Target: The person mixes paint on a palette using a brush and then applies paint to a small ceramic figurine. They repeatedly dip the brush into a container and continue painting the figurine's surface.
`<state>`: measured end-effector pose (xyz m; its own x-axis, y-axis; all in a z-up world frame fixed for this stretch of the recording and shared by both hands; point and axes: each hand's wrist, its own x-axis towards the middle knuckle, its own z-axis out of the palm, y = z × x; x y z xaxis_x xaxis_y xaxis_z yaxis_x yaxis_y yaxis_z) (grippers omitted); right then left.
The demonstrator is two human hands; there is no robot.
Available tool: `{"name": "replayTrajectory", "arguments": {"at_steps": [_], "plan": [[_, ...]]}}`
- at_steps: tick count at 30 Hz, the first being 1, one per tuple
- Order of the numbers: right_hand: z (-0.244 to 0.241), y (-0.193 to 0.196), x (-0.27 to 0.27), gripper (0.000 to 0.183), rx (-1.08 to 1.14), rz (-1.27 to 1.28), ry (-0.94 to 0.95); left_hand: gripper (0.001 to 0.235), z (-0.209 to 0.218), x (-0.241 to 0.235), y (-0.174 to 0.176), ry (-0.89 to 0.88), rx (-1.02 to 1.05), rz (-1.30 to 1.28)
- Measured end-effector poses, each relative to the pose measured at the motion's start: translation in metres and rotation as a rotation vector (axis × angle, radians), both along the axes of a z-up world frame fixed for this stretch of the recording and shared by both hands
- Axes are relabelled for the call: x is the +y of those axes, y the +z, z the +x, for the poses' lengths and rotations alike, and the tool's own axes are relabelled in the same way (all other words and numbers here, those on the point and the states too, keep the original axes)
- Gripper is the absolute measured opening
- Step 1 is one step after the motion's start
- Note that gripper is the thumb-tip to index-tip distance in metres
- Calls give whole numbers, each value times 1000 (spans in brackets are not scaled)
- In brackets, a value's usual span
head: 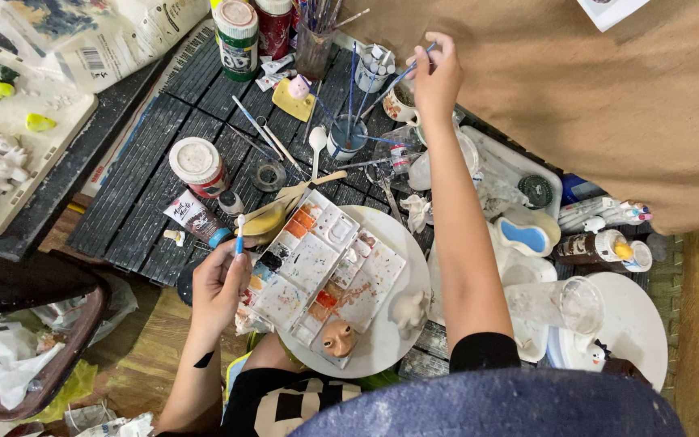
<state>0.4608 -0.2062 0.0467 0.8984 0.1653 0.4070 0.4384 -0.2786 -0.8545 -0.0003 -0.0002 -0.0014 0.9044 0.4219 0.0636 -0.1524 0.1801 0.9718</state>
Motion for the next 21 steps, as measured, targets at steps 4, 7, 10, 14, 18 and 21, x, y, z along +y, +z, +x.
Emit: {"name": "replayTrajectory", "arguments": {"at_steps": [4, 7, 10, 14, 18, 21], "plan": [[-4, 0, -4, 22, 18, -16, -15, 23, 1, 0, 0, -2, 10, -3], [-7, -4, -2, 15, 15, -33, -26, 23, 0, 0, 0, -5, 8, -12], [-16, -7, 1, 5, -135, -81, 77, 22, 1, -1, 1, -4, 14, -15], [-36, 5, 6, 5, -286, -170, -6, 22, 1, -1, 3, 0, 7, -4], [-47, 18, 1, 3, -313, -132, -17, 23, 1, -3, 9, -1, 36, -8], [-49, 21, -3, 6, -178, 51, 18, 22, -1, -4, 14, 7, 30, 28]]}}
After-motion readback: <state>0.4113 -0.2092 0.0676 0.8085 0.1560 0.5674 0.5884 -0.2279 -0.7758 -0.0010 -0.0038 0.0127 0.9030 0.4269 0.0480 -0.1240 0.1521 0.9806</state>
